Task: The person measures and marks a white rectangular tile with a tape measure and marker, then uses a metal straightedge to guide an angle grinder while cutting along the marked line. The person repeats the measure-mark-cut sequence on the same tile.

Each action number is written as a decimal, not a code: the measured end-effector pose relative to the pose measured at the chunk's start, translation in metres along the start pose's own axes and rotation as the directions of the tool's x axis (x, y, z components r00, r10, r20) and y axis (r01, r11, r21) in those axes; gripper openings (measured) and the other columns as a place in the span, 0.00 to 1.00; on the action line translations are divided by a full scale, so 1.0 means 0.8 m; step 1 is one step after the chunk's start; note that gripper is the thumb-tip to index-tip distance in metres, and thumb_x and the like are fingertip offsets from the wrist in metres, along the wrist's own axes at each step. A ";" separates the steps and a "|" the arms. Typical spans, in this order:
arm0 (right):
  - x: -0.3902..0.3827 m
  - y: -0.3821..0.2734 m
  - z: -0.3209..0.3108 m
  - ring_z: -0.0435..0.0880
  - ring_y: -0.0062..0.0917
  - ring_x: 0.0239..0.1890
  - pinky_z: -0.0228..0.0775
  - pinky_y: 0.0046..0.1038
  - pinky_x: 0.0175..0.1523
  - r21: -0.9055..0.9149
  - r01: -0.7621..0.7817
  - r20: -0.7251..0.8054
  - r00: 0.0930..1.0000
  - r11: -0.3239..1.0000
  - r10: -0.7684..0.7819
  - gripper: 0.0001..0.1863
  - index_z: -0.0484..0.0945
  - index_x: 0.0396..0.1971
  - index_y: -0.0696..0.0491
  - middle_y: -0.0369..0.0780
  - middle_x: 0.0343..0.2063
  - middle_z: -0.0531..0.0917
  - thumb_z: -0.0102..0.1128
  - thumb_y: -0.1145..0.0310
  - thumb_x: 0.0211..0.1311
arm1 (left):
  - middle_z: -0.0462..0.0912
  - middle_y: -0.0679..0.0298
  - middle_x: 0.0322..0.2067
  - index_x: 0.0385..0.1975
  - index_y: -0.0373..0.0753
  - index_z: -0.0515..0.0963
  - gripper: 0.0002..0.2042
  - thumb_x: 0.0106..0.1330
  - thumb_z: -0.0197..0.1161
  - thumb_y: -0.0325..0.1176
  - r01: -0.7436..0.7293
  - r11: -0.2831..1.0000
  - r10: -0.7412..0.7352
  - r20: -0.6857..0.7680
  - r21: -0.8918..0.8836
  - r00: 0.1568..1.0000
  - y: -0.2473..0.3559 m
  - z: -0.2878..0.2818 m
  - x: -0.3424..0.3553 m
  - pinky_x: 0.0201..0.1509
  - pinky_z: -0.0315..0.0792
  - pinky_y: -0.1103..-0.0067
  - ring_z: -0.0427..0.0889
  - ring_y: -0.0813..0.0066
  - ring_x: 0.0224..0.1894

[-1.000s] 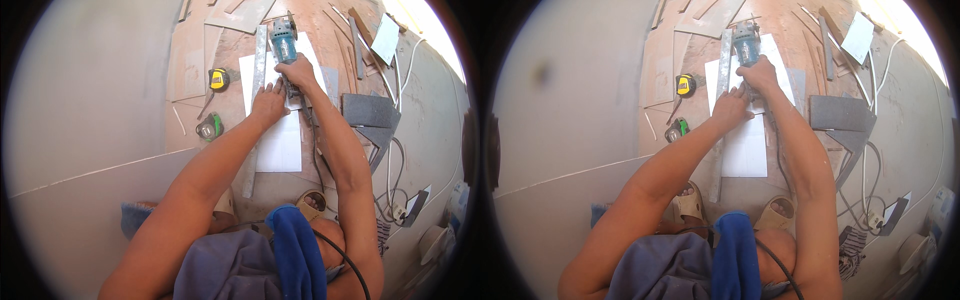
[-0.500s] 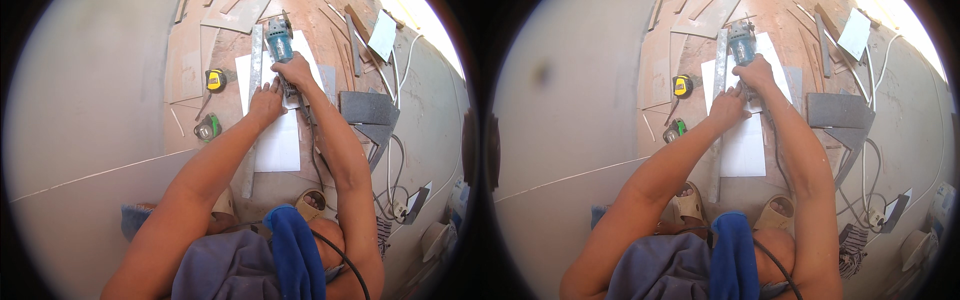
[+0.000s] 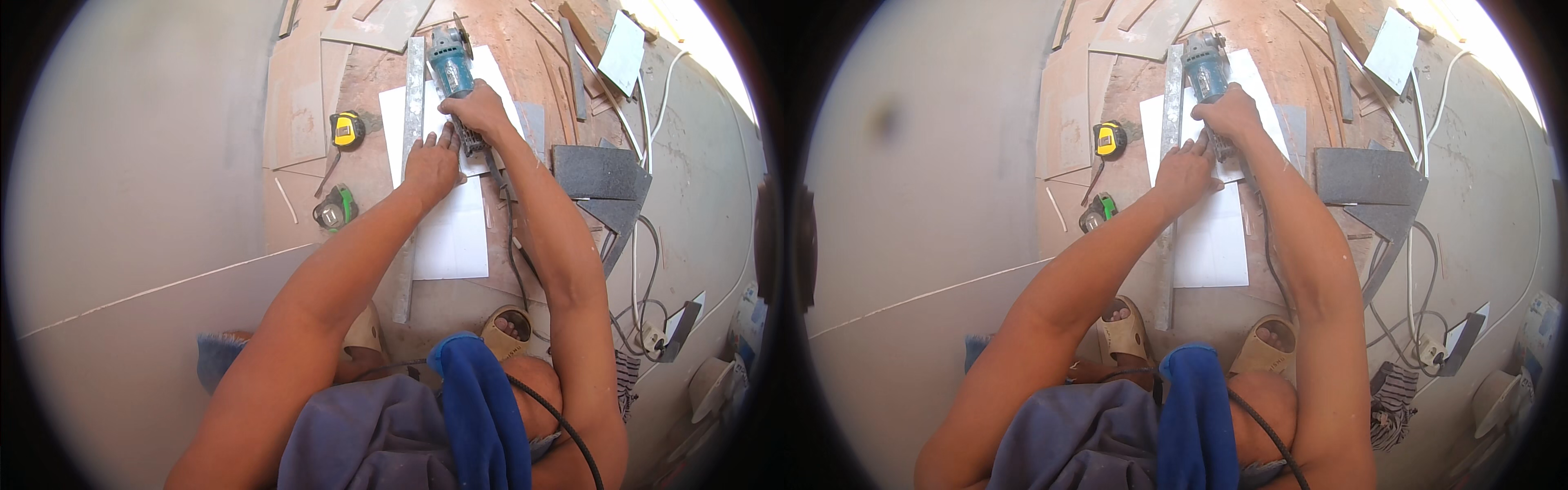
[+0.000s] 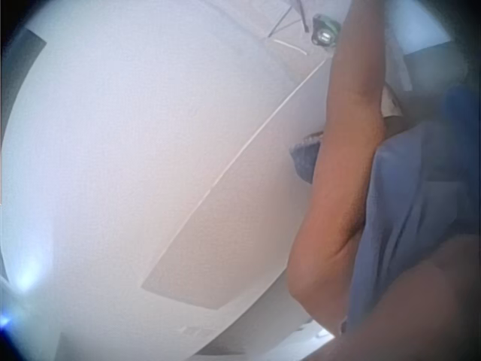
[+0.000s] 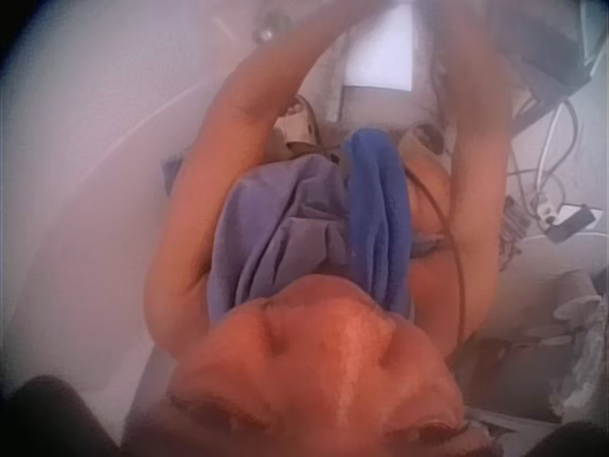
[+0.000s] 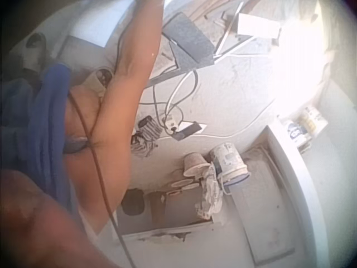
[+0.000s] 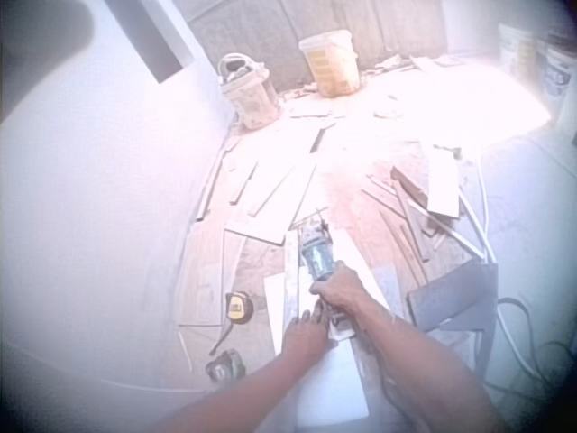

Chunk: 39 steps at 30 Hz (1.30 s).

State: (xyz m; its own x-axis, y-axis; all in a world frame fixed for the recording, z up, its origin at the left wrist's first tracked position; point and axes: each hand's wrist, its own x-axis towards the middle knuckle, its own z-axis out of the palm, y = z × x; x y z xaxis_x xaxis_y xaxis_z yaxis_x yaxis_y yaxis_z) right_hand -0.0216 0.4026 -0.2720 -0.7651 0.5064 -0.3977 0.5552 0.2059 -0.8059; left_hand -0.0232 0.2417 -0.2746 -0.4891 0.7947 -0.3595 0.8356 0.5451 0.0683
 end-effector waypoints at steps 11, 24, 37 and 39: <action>-0.005 -0.001 -0.004 0.86 0.42 0.44 0.78 0.32 0.49 0.023 0.006 0.018 1.000 1.000 -0.006 0.39 0.74 0.47 0.70 0.57 0.42 0.83 0.73 0.56 0.36 | 0.61 0.50 0.70 0.67 0.32 0.63 0.40 0.58 0.69 0.49 -0.010 0.999 0.011 -0.019 0.032 1.000 -0.001 0.001 -0.001 0.72 0.57 0.56 0.62 0.53 0.71; -0.007 0.003 -0.003 0.85 0.43 0.47 0.77 0.33 0.51 0.010 -0.010 0.022 1.000 1.000 0.010 0.39 0.75 0.47 0.69 0.57 0.43 0.83 0.73 0.55 0.37 | 0.59 0.49 0.71 0.68 0.33 0.61 0.41 0.61 0.65 0.53 0.005 1.000 -0.006 0.033 0.022 0.999 -0.002 -0.003 0.002 0.71 0.55 0.54 0.61 0.52 0.72; -0.013 0.009 -0.007 0.85 0.43 0.46 0.77 0.32 0.51 0.057 -0.015 0.046 0.999 0.998 0.013 0.39 0.74 0.47 0.70 0.57 0.43 0.83 0.72 0.55 0.38 | 0.62 0.46 0.69 0.61 0.32 0.71 0.35 0.58 0.67 0.50 0.006 0.999 -0.006 -0.006 -0.037 1.000 0.002 -0.002 0.002 0.70 0.56 0.53 0.63 0.49 0.70; -0.010 0.010 -0.006 0.85 0.43 0.46 0.77 0.32 0.51 0.053 -0.020 0.047 0.999 0.998 0.017 0.39 0.74 0.47 0.70 0.57 0.42 0.83 0.72 0.55 0.38 | 0.62 0.46 0.69 0.61 0.32 0.71 0.35 0.58 0.68 0.50 0.004 0.999 -0.005 -0.011 -0.036 1.000 0.000 0.002 0.003 0.69 0.56 0.53 0.63 0.50 0.70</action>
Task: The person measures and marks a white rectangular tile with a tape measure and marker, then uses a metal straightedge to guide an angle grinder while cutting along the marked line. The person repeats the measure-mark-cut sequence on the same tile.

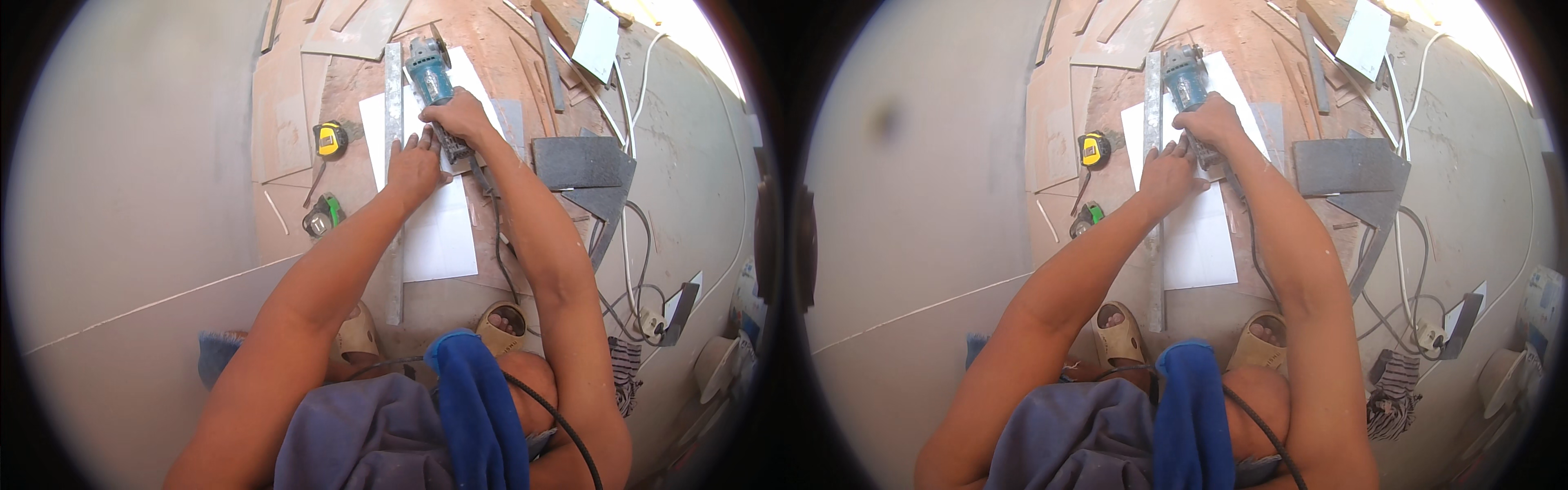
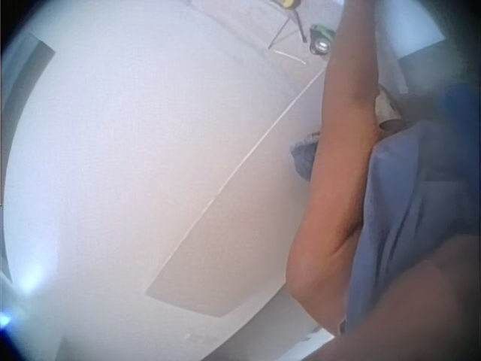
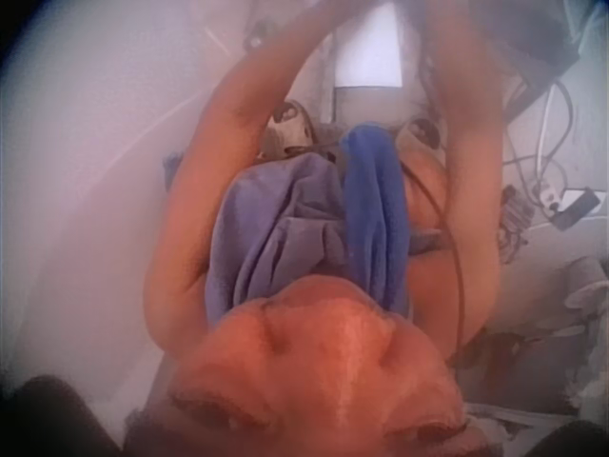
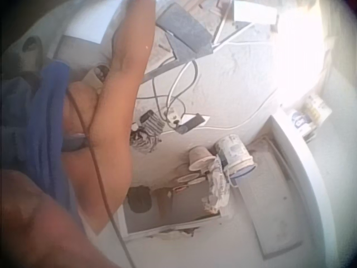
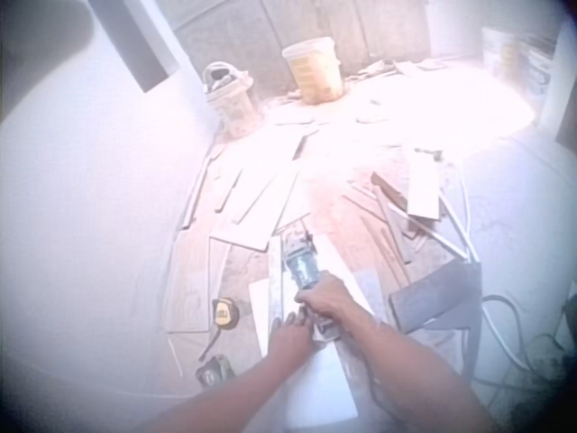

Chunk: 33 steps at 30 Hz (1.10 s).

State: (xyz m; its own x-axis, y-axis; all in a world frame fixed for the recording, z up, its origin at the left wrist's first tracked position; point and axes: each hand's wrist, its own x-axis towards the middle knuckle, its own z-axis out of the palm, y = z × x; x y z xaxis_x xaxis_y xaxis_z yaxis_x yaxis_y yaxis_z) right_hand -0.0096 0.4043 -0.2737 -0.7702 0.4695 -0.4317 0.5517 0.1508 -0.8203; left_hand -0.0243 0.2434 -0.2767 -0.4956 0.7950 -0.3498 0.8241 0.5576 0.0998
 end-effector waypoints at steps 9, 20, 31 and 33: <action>-0.007 0.002 0.000 0.85 0.43 0.46 0.77 0.32 0.51 -0.012 -0.020 -0.003 1.000 1.000 0.020 0.39 0.74 0.47 0.70 0.58 0.42 0.83 0.72 0.55 0.37 | 0.63 0.48 0.69 0.61 0.34 0.71 0.35 0.57 0.68 0.51 -0.003 0.999 0.003 -0.020 0.037 1.000 0.000 0.003 -0.001 0.69 0.57 0.54 0.65 0.51 0.69; -0.010 0.012 0.004 0.86 0.44 0.44 0.79 0.32 0.49 -0.002 -0.024 -0.004 1.000 1.000 0.024 0.39 0.75 0.46 0.70 0.58 0.40 0.84 0.73 0.55 0.36 | 0.71 0.53 0.65 0.63 0.32 0.70 0.38 0.56 0.71 0.50 0.005 1.000 -0.004 -0.033 0.027 0.999 0.002 0.000 -0.003 0.69 0.57 0.54 0.66 0.54 0.68; -0.021 0.017 0.007 0.85 0.45 0.45 0.78 0.33 0.50 -0.018 -0.016 -0.031 0.999 1.000 0.015 0.39 0.74 0.46 0.71 0.59 0.41 0.83 0.71 0.55 0.36 | 0.75 0.54 0.60 0.59 0.33 0.74 0.35 0.55 0.72 0.49 -0.004 1.000 0.005 -0.057 0.024 0.998 0.001 0.000 -0.005 0.68 0.58 0.53 0.68 0.53 0.67; -0.025 0.014 0.005 0.85 0.45 0.45 0.77 0.33 0.51 -0.021 -0.021 -0.025 0.999 1.000 0.021 0.40 0.74 0.46 0.71 0.59 0.41 0.83 0.71 0.56 0.35 | 0.75 0.54 0.60 0.58 0.33 0.74 0.34 0.55 0.72 0.49 -0.001 1.000 0.003 -0.053 0.023 0.999 0.002 0.000 -0.005 0.68 0.58 0.53 0.68 0.53 0.67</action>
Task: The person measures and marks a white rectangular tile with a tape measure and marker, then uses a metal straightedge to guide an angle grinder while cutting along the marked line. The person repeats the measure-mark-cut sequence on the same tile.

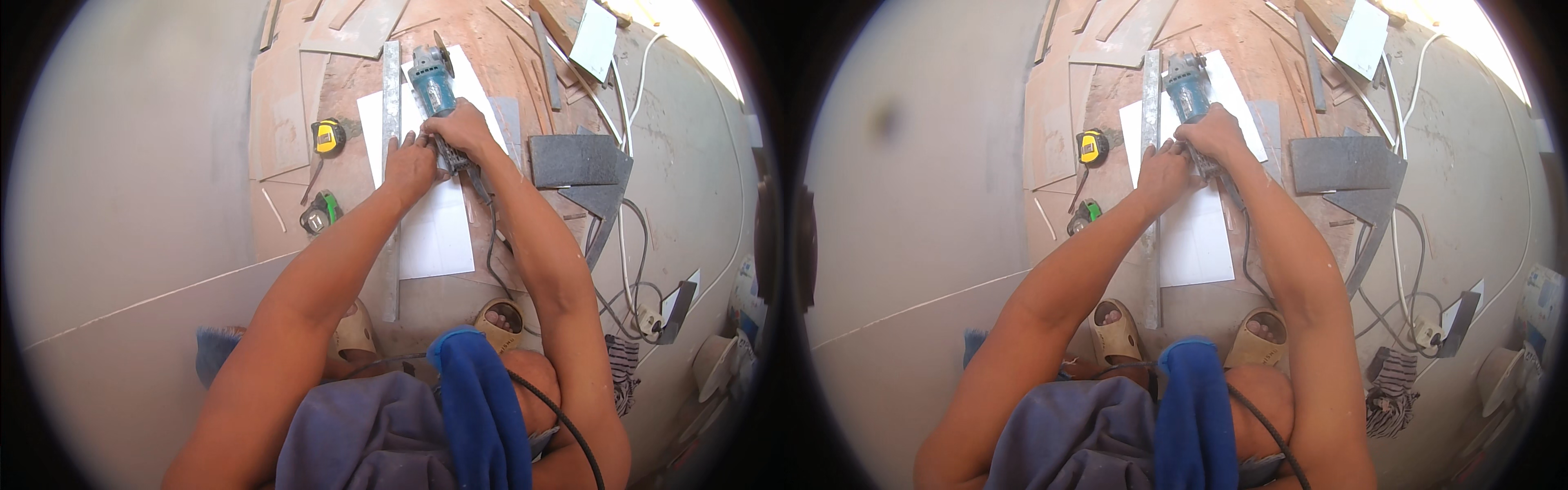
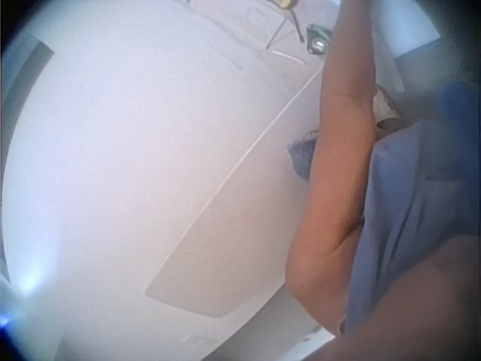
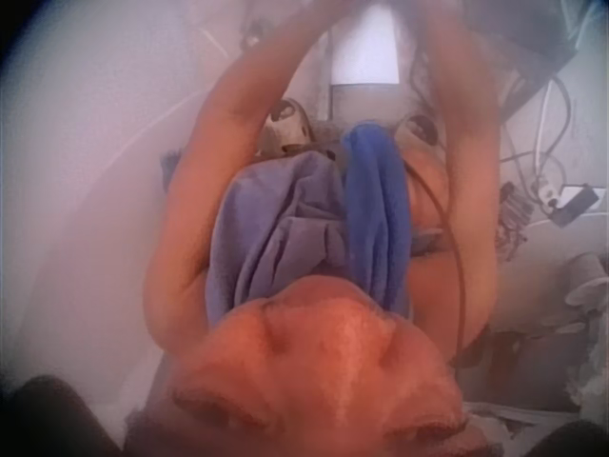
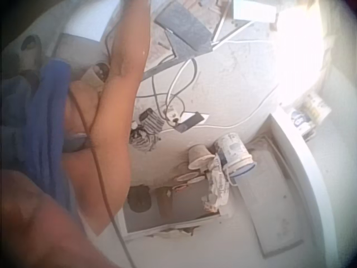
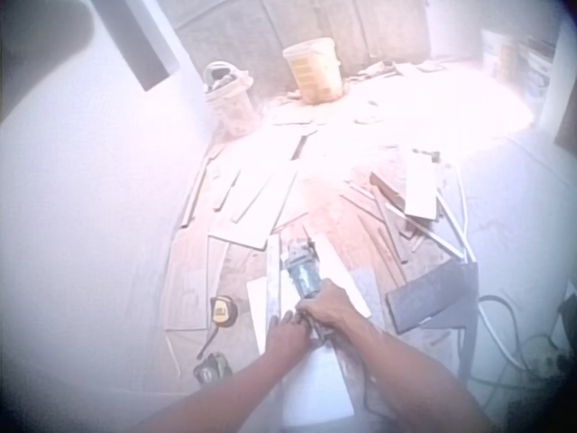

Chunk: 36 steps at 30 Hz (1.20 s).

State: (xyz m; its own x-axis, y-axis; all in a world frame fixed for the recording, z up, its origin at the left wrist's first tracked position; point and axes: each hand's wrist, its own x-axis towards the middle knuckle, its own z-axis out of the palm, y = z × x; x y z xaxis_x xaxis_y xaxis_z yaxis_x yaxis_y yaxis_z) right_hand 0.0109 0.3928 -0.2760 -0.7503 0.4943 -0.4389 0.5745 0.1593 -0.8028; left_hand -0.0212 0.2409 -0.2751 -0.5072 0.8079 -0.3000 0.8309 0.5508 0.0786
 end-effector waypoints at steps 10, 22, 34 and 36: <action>-0.013 0.005 0.000 0.85 0.45 0.44 0.77 0.32 0.49 0.005 0.003 -0.007 1.000 1.000 -0.003 0.39 0.75 0.44 0.71 0.59 0.39 0.83 0.71 0.54 0.34 | 0.70 0.52 0.65 0.53 0.36 0.79 0.29 0.57 0.69 0.50 0.013 1.000 -0.013 0.024 0.002 1.000 0.001 -0.002 0.001 0.68 0.59 0.53 0.67 0.52 0.67; -0.025 0.006 -0.004 0.86 0.44 0.44 0.77 0.32 0.49 0.025 -0.010 0.014 1.000 1.000 0.010 0.41 0.74 0.44 0.71 0.59 0.39 0.83 0.72 0.51 0.35 | 0.72 0.51 0.63 0.50 0.36 0.80 0.27 0.58 0.65 0.52 -0.006 1.000 0.007 -0.045 0.009 0.999 -0.005 0.011 0.003 0.69 0.59 0.52 0.68 0.53 0.68; -0.038 0.012 -0.007 0.86 0.43 0.43 0.78 0.32 0.48 0.004 -0.003 0.022 1.000 1.000 0.002 0.40 0.74 0.45 0.70 0.57 0.39 0.84 0.73 0.52 0.37 | 0.64 0.54 0.69 0.60 0.38 0.73 0.31 0.60 0.65 0.50 0.017 0.999 -0.016 -0.006 0.032 1.000 -0.004 0.008 0.004 0.69 0.59 0.53 0.66 0.54 0.69; -0.037 0.015 -0.006 0.86 0.43 0.43 0.78 0.32 0.48 0.017 -0.013 0.029 1.000 1.000 0.013 0.40 0.74 0.45 0.71 0.58 0.39 0.84 0.72 0.53 0.36 | 0.61 0.56 0.71 0.65 0.39 0.68 0.36 0.58 0.70 0.50 0.032 0.999 -0.033 0.030 0.032 0.999 -0.005 0.013 0.006 0.69 0.55 0.54 0.64 0.55 0.70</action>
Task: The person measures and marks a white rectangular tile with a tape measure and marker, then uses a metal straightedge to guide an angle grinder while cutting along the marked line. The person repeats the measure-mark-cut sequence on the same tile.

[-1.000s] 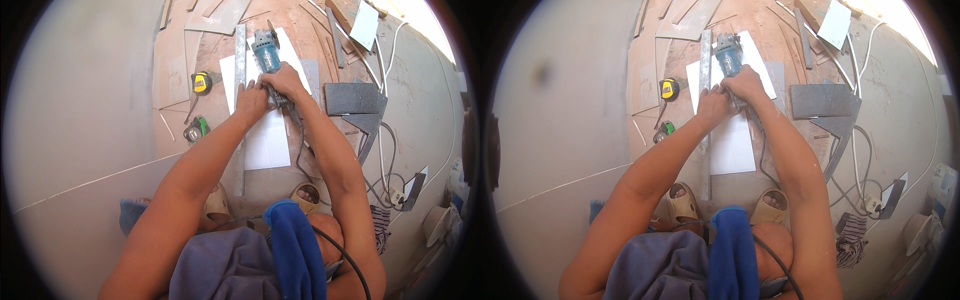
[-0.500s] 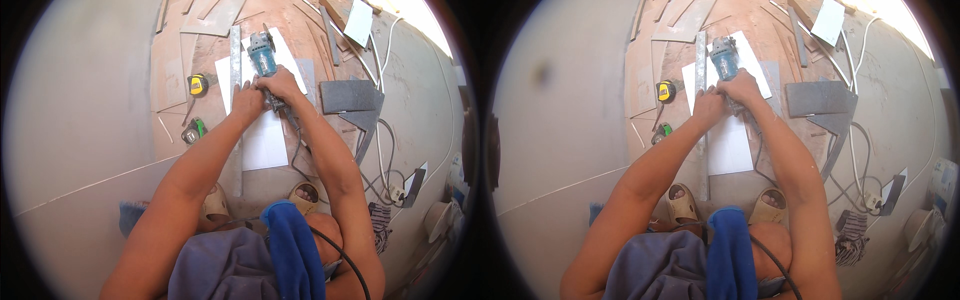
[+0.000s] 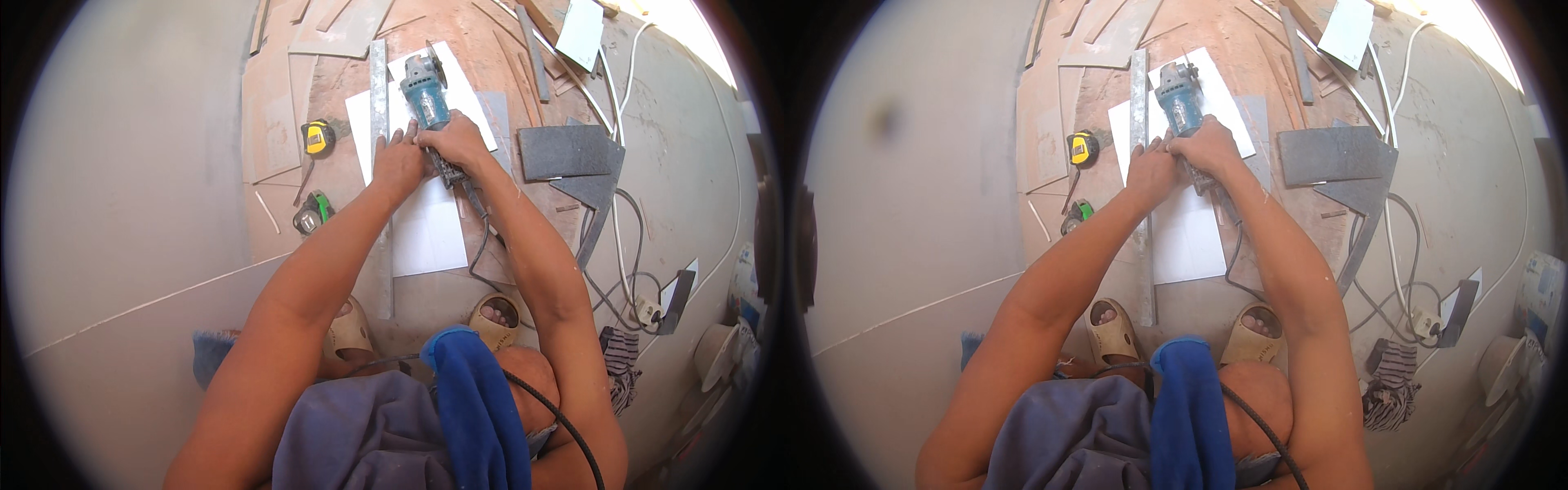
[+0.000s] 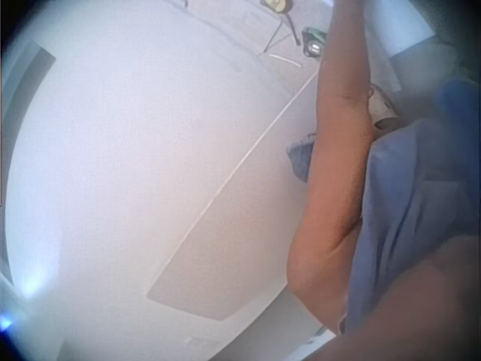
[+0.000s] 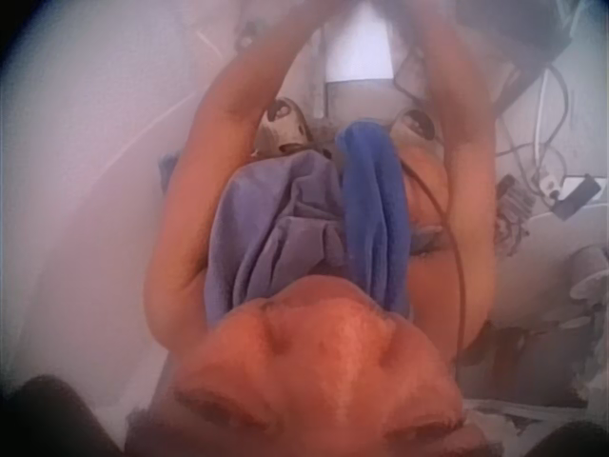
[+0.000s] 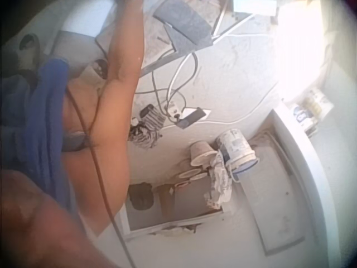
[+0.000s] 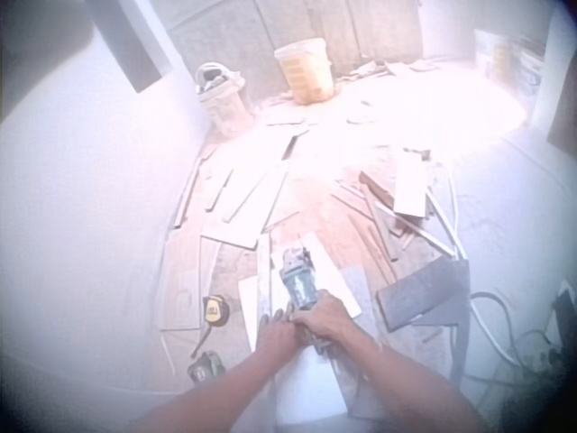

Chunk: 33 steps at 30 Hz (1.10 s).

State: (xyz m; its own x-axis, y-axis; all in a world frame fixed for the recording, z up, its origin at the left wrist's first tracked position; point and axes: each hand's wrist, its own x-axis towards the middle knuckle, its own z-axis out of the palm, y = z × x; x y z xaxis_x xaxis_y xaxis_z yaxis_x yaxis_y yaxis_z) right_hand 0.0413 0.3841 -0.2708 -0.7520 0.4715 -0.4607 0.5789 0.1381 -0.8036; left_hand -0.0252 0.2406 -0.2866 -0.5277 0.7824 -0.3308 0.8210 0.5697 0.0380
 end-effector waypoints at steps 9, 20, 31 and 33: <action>-0.011 0.009 0.002 0.86 0.43 0.41 0.78 0.32 0.47 -0.015 0.022 -0.025 0.999 1.000 -0.022 0.42 0.74 0.46 0.72 0.58 0.38 0.84 0.73 0.52 0.35 | 0.60 0.59 0.72 0.68 0.40 0.65 0.40 0.56 0.69 0.51 0.006 1.000 -0.006 -0.005 -0.018 1.000 -0.003 0.001 -0.004 0.70 0.53 0.52 0.61 0.54 0.72; -0.023 0.016 0.003 0.86 0.45 0.42 0.78 0.33 0.48 -0.036 0.019 -0.017 1.000 0.999 -0.020 0.41 0.73 0.46 0.72 0.59 0.38 0.84 0.72 0.53 0.37 | 0.58 0.60 0.73 0.71 0.41 0.61 0.43 0.57 0.68 0.55 -0.008 1.000 0.008 0.024 0.029 1.000 -0.003 -0.001 -0.005 0.72 0.52 0.52 0.60 0.55 0.72; -0.043 0.020 0.000 0.86 0.45 0.42 0.79 0.33 0.47 -0.031 0.002 -0.001 1.000 1.000 -0.002 0.41 0.72 0.47 0.72 0.59 0.37 0.84 0.72 0.54 0.37 | 0.58 0.60 0.73 0.71 0.40 0.60 0.43 0.59 0.66 0.55 -0.001 1.000 0.002 -0.026 0.028 1.000 -0.007 0.011 -0.001 0.72 0.51 0.51 0.60 0.55 0.72; -0.046 0.019 -0.001 0.86 0.45 0.42 0.79 0.33 0.47 -0.032 -0.004 0.008 1.000 0.999 0.005 0.41 0.72 0.47 0.72 0.59 0.37 0.83 0.72 0.54 0.37 | 0.59 0.60 0.73 0.71 0.40 0.59 0.42 0.60 0.65 0.55 0.000 0.999 0.001 -0.013 0.037 1.000 -0.007 0.008 -0.002 0.72 0.51 0.51 0.60 0.56 0.72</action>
State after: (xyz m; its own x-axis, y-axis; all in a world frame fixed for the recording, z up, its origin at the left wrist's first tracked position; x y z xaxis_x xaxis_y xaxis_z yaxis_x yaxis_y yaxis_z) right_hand 0.0778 0.3696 -0.2658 -0.7517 0.4655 -0.4672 0.5921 0.1642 -0.7889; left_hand -0.0275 0.2347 -0.2926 -0.5299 0.7860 -0.3185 0.8285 0.5600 0.0035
